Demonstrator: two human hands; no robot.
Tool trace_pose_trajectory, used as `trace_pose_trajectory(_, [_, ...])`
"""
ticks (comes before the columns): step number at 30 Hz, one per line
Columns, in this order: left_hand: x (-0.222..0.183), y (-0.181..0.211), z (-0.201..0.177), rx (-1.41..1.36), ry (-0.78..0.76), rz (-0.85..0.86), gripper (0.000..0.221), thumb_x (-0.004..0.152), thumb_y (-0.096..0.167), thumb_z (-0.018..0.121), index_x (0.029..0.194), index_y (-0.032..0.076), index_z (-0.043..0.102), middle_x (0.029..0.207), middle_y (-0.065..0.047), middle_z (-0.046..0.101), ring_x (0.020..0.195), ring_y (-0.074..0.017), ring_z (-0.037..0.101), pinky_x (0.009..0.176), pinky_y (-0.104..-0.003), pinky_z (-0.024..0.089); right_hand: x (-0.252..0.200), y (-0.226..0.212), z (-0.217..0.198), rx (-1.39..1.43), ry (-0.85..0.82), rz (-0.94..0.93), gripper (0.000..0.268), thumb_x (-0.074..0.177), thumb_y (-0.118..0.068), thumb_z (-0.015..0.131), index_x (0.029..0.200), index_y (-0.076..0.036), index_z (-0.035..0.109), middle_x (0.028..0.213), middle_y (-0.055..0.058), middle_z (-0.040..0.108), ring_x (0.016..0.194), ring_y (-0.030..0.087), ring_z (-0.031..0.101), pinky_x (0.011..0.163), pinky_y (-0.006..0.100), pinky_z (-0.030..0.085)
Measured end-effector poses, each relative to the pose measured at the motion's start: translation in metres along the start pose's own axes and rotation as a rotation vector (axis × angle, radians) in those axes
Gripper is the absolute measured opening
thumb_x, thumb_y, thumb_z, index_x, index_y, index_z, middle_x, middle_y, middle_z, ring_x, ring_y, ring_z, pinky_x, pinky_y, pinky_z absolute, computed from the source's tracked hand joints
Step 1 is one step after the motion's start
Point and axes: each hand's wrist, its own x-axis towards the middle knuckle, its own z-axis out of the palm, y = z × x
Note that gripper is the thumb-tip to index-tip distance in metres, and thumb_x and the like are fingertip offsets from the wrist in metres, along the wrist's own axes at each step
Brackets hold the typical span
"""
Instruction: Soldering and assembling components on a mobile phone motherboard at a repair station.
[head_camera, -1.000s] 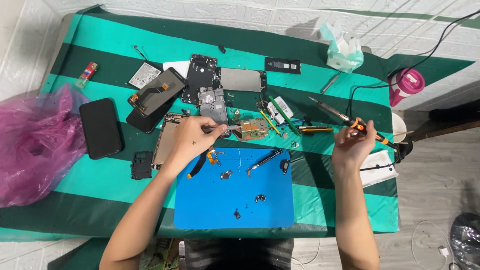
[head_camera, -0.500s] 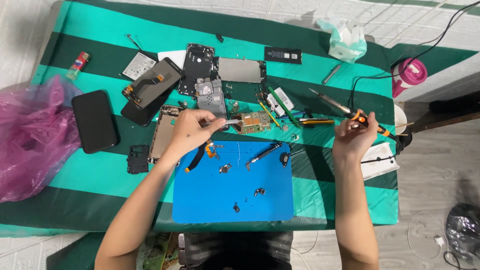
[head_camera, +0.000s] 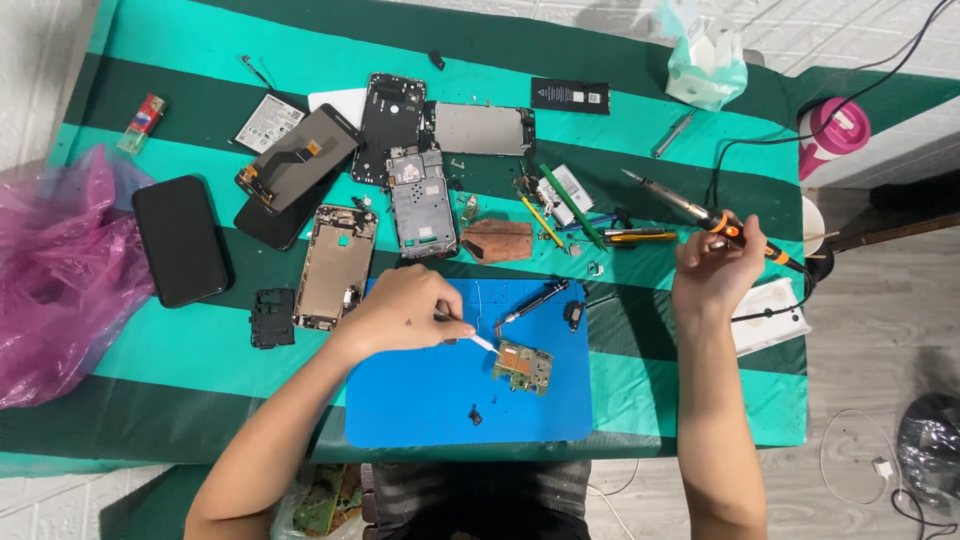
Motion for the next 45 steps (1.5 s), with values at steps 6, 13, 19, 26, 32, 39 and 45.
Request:
trace_pose_trajectory(6, [-0.016,-0.001,-0.015,0.178,0.086,0.14,0.022,0.086,0.029,0.08,0.074,0.011,0.081,0.076,-0.009,0.078,0.074,-0.0296,0.072,0.07,-0.041,0.058,-0.002,-0.003,0.001,0.014,-0.007,0.009,0.032,0.096,-0.047,0.065,0.099,-0.016,0.07,0.067,0.003,0.048,0.047,0.017,0.039,0.05,0.028,0.032])
trace_pose_trajectory(13, [0.002,-0.015,-0.012,0.317,0.458,0.164,0.026,0.09,0.033,0.082,0.08,0.009,0.078,0.089,-0.013,0.075,0.106,-0.0354,0.072,0.099,-0.054,0.055,0.011,0.002,-0.011,0.043,-0.004,0.002,0.033,0.096,-0.047,0.065,0.1,-0.015,0.07,0.067,0.004,0.049,0.047,0.017,0.041,0.05,0.028,0.034])
trace_pose_trajectory(19, [0.049,-0.027,0.024,0.326,0.491,0.068,0.111,0.082,0.074,0.074,0.164,0.014,0.029,0.162,-0.024,0.041,0.147,-0.0432,0.04,0.122,-0.058,0.029,-0.001,-0.024,0.002,0.144,0.084,-0.091,0.03,0.099,-0.04,0.061,0.093,-0.013,0.071,0.055,-0.003,0.05,0.045,0.012,0.041,0.044,0.027,0.026])
trace_pose_trajectory(26, [0.076,-0.027,0.036,0.215,0.561,0.207,0.093,0.085,0.027,0.087,0.158,0.0,0.037,0.131,-0.022,0.065,0.121,-0.0363,0.059,0.103,-0.052,0.052,-0.001,-0.033,0.0,0.23,0.094,-0.1,0.03,0.101,-0.037,0.058,0.092,-0.011,0.071,0.058,-0.001,0.052,0.045,0.012,0.041,0.043,0.026,0.028])
trace_pose_trajectory(32, [0.064,-0.001,0.026,0.1,0.588,0.251,0.084,0.084,0.017,0.087,0.154,0.0,0.045,0.136,-0.026,0.063,0.13,-0.0456,0.058,0.108,-0.06,0.048,0.013,-0.022,-0.014,0.17,0.077,-0.088,0.036,0.092,-0.05,0.069,0.103,-0.015,0.071,0.068,0.001,0.051,0.05,0.015,0.047,0.049,0.023,0.036])
trace_pose_trajectory(39, [0.087,0.014,0.022,0.095,0.699,0.296,0.08,0.075,0.015,0.09,0.146,0.007,0.055,0.12,-0.017,0.072,0.114,-0.0417,0.065,0.097,-0.056,0.052,0.017,-0.043,-0.024,0.252,0.162,-0.265,0.037,0.095,-0.05,0.067,0.106,-0.014,0.067,0.075,0.004,0.052,0.052,0.016,0.049,0.048,0.024,0.04])
trace_pose_trajectory(45, [0.174,0.074,0.029,0.022,0.732,0.403,0.086,0.071,0.024,0.095,0.145,0.011,0.053,0.116,-0.009,0.074,0.11,-0.0367,0.062,0.101,-0.054,0.051,0.011,-0.061,-0.025,0.268,0.278,-0.461,0.036,0.101,-0.043,0.058,0.114,-0.01,0.059,0.079,0.005,0.051,0.051,0.015,0.051,0.048,0.023,0.041])
